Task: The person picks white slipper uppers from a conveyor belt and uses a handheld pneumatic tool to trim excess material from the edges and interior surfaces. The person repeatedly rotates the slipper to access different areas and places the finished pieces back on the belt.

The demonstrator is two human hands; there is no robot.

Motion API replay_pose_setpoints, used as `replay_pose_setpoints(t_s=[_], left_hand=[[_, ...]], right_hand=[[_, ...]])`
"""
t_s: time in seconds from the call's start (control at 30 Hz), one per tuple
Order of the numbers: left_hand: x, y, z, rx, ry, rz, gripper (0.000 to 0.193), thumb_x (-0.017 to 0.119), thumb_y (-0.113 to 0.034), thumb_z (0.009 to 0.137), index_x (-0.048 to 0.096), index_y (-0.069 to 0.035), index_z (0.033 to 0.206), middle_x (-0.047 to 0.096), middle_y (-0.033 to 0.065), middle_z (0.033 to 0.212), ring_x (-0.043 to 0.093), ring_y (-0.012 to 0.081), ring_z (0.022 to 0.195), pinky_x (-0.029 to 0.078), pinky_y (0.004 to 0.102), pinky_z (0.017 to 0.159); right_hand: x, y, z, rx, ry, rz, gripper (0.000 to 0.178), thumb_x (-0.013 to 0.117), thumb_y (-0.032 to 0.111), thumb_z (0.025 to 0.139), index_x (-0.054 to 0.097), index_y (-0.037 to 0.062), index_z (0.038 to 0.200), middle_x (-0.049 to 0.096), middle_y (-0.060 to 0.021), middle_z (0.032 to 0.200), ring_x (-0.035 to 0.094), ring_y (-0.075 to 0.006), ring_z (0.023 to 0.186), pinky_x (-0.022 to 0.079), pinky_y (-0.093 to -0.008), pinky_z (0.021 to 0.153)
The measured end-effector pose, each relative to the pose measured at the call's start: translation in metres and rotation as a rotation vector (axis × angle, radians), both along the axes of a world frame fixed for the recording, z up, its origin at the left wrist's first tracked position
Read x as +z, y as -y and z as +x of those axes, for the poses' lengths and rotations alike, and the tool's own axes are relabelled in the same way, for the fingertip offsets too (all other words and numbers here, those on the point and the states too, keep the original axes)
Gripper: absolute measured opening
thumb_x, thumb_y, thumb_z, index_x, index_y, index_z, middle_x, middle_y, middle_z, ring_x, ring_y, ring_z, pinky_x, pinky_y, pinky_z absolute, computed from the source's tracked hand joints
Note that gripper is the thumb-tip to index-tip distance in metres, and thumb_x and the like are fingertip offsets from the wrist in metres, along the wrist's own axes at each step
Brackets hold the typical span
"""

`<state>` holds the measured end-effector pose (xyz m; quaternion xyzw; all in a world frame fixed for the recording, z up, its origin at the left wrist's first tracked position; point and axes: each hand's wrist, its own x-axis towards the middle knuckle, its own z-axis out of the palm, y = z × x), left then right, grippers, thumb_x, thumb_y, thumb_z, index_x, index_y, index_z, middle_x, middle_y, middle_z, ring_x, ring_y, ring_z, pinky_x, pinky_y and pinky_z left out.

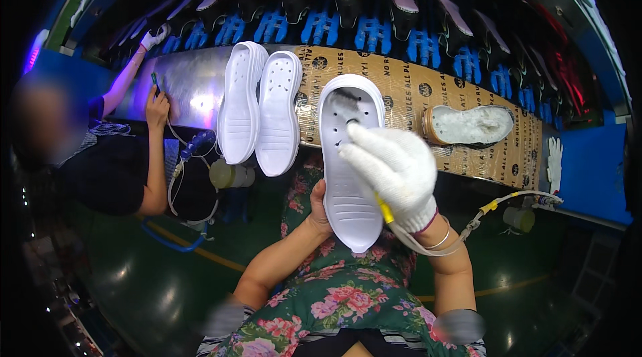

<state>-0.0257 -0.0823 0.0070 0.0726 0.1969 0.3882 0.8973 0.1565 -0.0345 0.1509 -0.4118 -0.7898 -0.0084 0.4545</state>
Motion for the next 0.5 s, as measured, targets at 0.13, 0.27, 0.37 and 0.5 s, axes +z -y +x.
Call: replay_pose_setpoints(t_s=[0.13,0.27,0.37,0.5], left_hand=[[-0.002,-0.003,-0.005,0.061,0.018,-0.010,0.099,0.068,-0.071,0.089,0.037,-0.015,0.164,0.048,0.0157,0.162,0.052,0.0358,0.145,0.041,0.0550,0.123],[-0.001,-0.011,-0.004,0.098,-0.011,0.092,0.101,0.065,-0.076,0.090,0.036,-0.014,0.165,0.047,0.0163,0.162,0.051,0.0338,0.146,0.041,0.0527,0.123],[-0.037,-0.010,-0.012,0.052,0.103,0.019,0.101,0.060,-0.079,0.091,0.035,-0.014,0.165,0.048,0.0169,0.161,0.051,0.0337,0.146,0.041,0.0520,0.123],[-0.029,-0.025,-0.012,0.124,0.020,0.020,0.102,0.053,-0.084,0.092,0.036,-0.014,0.164,0.048,0.0175,0.161,0.052,0.0340,0.145,0.042,0.0527,0.122]], right_hand=[[-0.005,0.014,-0.010,0.163,-0.132,-0.154,0.035,0.079,0.007,0.072,0.078,0.0083,0.107,0.078,-0.0140,0.116,0.076,-0.0322,0.094,0.060,-0.0418,0.078],[-0.010,0.006,0.005,0.043,-0.311,-0.115,0.039,0.083,0.000,0.068,0.079,0.0079,0.105,0.079,-0.0158,0.112,0.076,-0.0335,0.091,0.061,-0.0411,0.078],[-0.025,0.005,-0.012,0.051,-0.194,-0.016,0.035,0.079,0.005,0.072,0.079,0.0082,0.107,0.078,-0.0141,0.112,0.076,-0.0324,0.093,0.060,-0.0411,0.078],[-0.022,0.010,-0.012,0.225,-0.327,-0.178,0.030,0.080,0.007,0.077,0.079,0.0085,0.107,0.078,-0.0127,0.113,0.076,-0.0303,0.095,0.060,-0.0399,0.079]])
